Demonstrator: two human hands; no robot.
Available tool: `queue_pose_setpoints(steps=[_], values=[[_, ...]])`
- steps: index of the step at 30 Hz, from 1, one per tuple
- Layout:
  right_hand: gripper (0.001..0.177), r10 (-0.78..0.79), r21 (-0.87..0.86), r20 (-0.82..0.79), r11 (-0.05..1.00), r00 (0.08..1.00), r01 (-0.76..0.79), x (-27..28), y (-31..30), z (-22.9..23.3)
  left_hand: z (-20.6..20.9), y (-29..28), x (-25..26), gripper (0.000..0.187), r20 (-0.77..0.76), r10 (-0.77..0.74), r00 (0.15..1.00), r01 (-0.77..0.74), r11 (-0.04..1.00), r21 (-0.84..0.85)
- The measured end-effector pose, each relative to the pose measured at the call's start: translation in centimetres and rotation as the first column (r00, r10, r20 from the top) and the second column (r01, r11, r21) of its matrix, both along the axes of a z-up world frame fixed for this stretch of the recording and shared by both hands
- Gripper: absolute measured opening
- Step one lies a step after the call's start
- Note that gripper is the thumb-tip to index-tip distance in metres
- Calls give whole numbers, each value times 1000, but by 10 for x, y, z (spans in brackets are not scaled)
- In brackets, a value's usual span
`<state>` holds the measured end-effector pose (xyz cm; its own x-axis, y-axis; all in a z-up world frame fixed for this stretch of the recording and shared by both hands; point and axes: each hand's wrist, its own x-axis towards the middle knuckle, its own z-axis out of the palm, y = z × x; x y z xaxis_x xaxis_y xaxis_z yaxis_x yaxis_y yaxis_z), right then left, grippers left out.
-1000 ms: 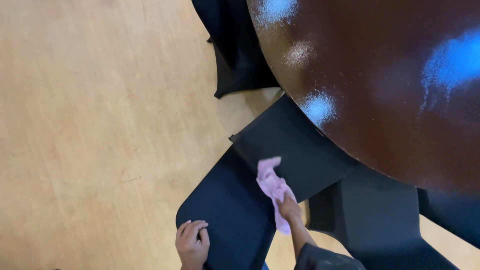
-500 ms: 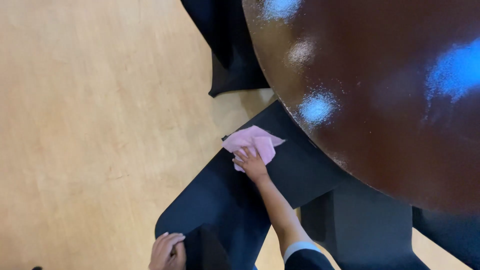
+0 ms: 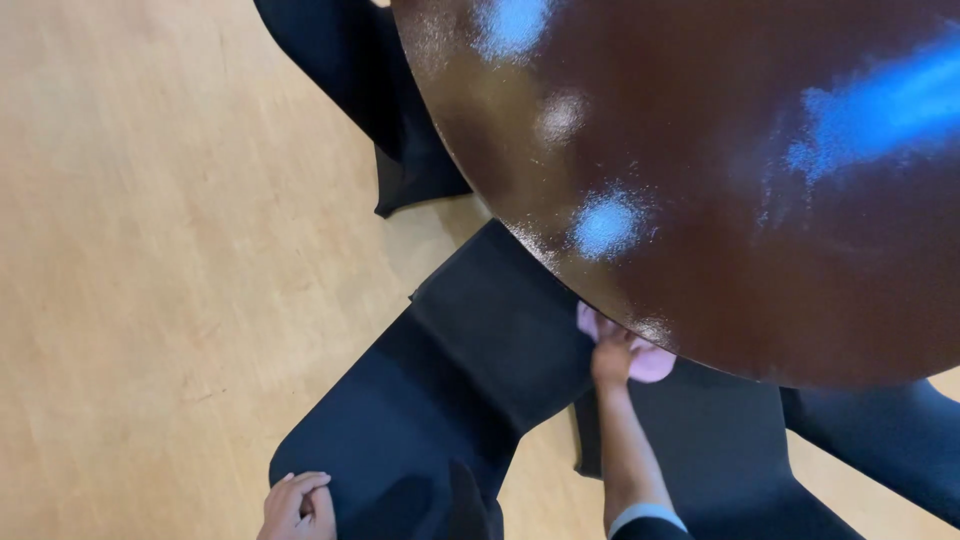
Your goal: Cleaning and wiping down chairs around a large round table.
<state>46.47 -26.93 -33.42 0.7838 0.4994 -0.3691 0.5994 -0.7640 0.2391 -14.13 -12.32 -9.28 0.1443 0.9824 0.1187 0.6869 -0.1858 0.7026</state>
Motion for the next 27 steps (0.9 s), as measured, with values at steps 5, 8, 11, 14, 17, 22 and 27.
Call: queue_pose_setpoints(steps=[5, 8, 11, 14, 17, 22, 27], values=[[56, -69, 112, -620, 978, 781, 176, -157, -26, 23, 94, 33, 108, 13, 89, 3, 996, -20, 982, 187], [42, -170, 255, -755, 814, 634, 522, -181, -67, 44, 107, 44, 147, 13, 132, -108, 985, 81, 977, 195], [60, 56, 684, -325, 703, 944, 194, -193, -113, 70, 121, 50, 183, 14, 96, -295, 951, 256, 922, 290], [65, -136, 726, -459, 512, 878, 459, -195, -148, 143, 127, 64, 229, 14, 32, -485, 874, 443, 821, 360], [58, -357, 635, -621, 294, 698, 715, -206, -174, 262, 124, 83, 273, 13, 45, -502, 864, 489, 856, 167], [54, -294, 702, -690, -52, 661, 710, -215, -226, 340, 229, 27, 209, 19, 524, -768, 368, 929, 276, -249], [51, -179, 635, -771, -295, 611, 714, -225, -259, 352, 373, -85, 106, 36, 745, -667, 0, 910, -309, -277]])
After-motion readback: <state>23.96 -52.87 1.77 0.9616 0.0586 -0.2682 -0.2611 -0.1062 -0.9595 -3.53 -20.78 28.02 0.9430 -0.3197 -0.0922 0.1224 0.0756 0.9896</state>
